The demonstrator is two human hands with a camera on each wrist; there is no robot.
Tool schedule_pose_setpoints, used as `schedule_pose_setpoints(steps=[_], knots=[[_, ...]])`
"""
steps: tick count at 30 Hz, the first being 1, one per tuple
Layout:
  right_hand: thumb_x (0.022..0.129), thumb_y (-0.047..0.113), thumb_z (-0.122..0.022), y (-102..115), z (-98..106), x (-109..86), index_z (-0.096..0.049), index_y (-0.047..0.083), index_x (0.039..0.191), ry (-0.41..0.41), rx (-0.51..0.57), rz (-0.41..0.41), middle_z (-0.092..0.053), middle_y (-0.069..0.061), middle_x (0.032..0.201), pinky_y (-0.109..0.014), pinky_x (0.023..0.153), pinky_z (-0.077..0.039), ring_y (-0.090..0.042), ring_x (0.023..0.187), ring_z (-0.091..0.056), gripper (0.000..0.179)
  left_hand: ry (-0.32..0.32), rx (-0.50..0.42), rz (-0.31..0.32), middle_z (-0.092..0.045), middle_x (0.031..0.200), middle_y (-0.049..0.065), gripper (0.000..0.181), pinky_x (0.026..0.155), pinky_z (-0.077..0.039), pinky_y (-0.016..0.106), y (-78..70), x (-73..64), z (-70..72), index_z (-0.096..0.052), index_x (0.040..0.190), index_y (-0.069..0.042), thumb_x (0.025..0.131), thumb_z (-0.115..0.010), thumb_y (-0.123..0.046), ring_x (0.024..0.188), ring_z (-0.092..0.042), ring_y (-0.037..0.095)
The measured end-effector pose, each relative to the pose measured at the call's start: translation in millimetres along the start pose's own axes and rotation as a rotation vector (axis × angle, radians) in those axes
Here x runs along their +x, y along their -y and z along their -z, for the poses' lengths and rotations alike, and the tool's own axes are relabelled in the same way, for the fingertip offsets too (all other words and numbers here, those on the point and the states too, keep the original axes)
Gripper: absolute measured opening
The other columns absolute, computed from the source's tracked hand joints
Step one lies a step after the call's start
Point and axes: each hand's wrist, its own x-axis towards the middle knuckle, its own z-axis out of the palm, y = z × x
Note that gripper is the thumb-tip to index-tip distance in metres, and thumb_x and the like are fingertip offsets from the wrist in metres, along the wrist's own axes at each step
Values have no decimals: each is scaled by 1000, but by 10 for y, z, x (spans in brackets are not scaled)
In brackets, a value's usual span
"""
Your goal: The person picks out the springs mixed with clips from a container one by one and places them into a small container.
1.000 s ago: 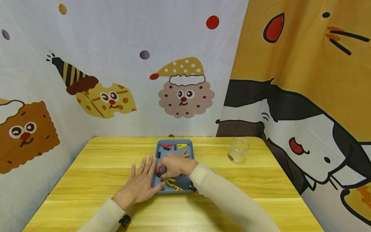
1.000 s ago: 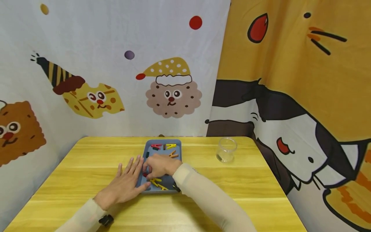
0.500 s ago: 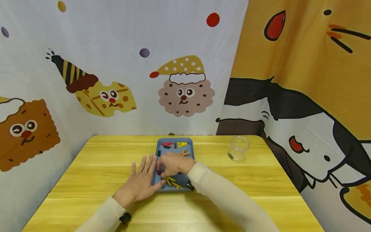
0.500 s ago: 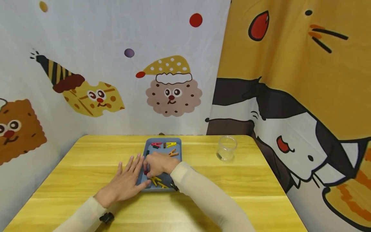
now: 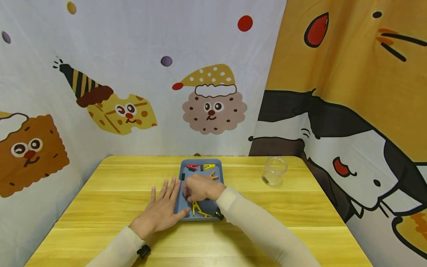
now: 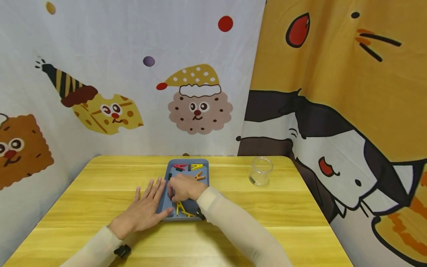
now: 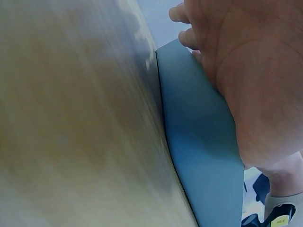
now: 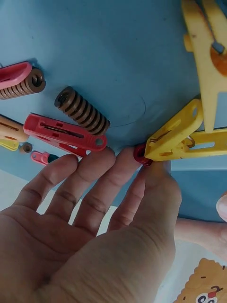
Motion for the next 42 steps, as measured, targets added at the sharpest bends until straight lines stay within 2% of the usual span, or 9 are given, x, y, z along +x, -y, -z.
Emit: schedule_pose_setpoints(steps=[3, 8, 18, 25, 31, 35, 42], knots=[[103, 23, -92, -8, 1, -2, -87, 27, 105, -4, 10, -6, -81, 13, 94, -21, 70, -58, 2, 78, -69, 7, 1, 0, 1, -2, 198, 15, 112, 138, -3, 90, -1, 0, -3, -6, 189, -10, 114, -56, -77, 184, -5, 50], [106, 25, -90, -30, 3, -11, -89, 27, 115, -13, 27, -5, -82, 12, 99, -22, 72, -60, 1, 81, -70, 9, 0, 1, 3, -2, 198, 15, 112, 138, -3, 90, -1, -6, -12, -7, 189, -11, 114, -55, -77, 184, -5, 50], [107, 19, -87, -68, 44, -23, -90, 20, 119, -58, 97, 59, -86, 5, 101, -18, 74, -60, 1, 82, -72, 13, 5, -1, 8, -3, 198, 15, 112, 138, -4, 90, 4, -7, -20, -6, 189, -11, 114, -55, -78, 184, -4, 50], [107, 14, -85, -120, 91, -78, -90, 16, 118, -106, 137, 89, -87, -1, 101, -18, 73, -59, 0, 79, -72, 12, 8, -12, 7, -3, 198, 15, 111, 138, -2, 90, 2, -8, -4, -7, 189, -11, 114, -55, -77, 184, -4, 49], [109, 14, -83, -143, 109, -152, -89, 14, 122, -133, 190, 90, -86, 1, 99, -19, 72, -60, 1, 73, -71, 15, -2, -13, 2, -3, 198, 16, 111, 138, -1, 90, 6, -6, -8, -6, 189, -11, 114, -55, -77, 184, -4, 49], [110, 14, -81, -152, 107, -202, -89, 14, 126, -158, 210, 121, -87, 2, 97, -18, 72, -59, 2, 70, -70, 18, 2, -20, 2, -2, 198, 15, 112, 138, -1, 90, 4, -9, -6, -5, 189, -12, 114, -55, -78, 184, -4, 49], [109, 12, -81, -143, 130, -282, -89, 14, 127, -201, 231, 120, -88, -1, 107, -18, 77, -63, -1, 85, -77, 20, 1, -28, 1, -3, 198, 15, 112, 138, -1, 90, 7, -22, 0, -6, 189, -12, 114, -56, -77, 184, -4, 49]])
